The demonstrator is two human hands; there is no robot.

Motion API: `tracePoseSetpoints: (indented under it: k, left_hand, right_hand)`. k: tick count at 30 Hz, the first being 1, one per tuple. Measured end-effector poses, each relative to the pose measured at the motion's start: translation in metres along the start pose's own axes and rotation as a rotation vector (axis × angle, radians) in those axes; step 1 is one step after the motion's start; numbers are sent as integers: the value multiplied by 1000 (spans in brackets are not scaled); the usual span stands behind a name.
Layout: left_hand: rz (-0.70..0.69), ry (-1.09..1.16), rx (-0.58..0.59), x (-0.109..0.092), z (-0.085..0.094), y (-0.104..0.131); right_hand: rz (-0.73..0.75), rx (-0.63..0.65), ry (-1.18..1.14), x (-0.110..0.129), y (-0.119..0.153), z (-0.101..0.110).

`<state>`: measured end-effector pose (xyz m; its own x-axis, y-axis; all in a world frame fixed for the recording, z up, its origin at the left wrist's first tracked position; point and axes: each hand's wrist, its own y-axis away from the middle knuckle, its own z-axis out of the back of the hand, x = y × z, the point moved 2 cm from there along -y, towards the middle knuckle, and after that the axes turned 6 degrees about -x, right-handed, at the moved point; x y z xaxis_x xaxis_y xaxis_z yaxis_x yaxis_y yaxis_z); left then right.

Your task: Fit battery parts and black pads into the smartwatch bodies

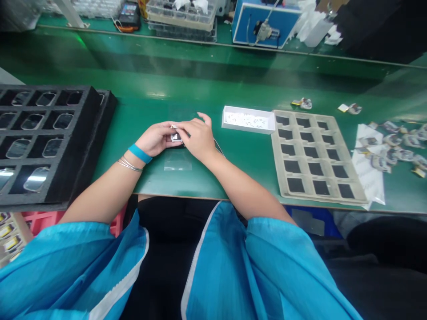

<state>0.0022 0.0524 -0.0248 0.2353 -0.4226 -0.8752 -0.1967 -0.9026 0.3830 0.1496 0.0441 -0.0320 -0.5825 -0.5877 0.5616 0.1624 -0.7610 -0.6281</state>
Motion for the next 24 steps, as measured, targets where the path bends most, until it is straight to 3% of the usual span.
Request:
tracePoseSetpoints:
  k: [4,7,11,16,24]
  left_hand:
    - [61,161,4,-4,4,-1]
    - [30,147,17,-5,7,-2]
    - [-44,82,78,-3,8,-2]
    - [-116,71,102,0,5,2]
    - [-187,44,131,-4,4,5]
  right_hand:
    - [81,55,53,1,0,-1]
    - [57,77,33,-2,0,-1]
    - [-162,77,-228,-16,0,-5]
    - [-497,260,-683,-19,4,-14]
    - [-528,140,-751,-6,5,-14]
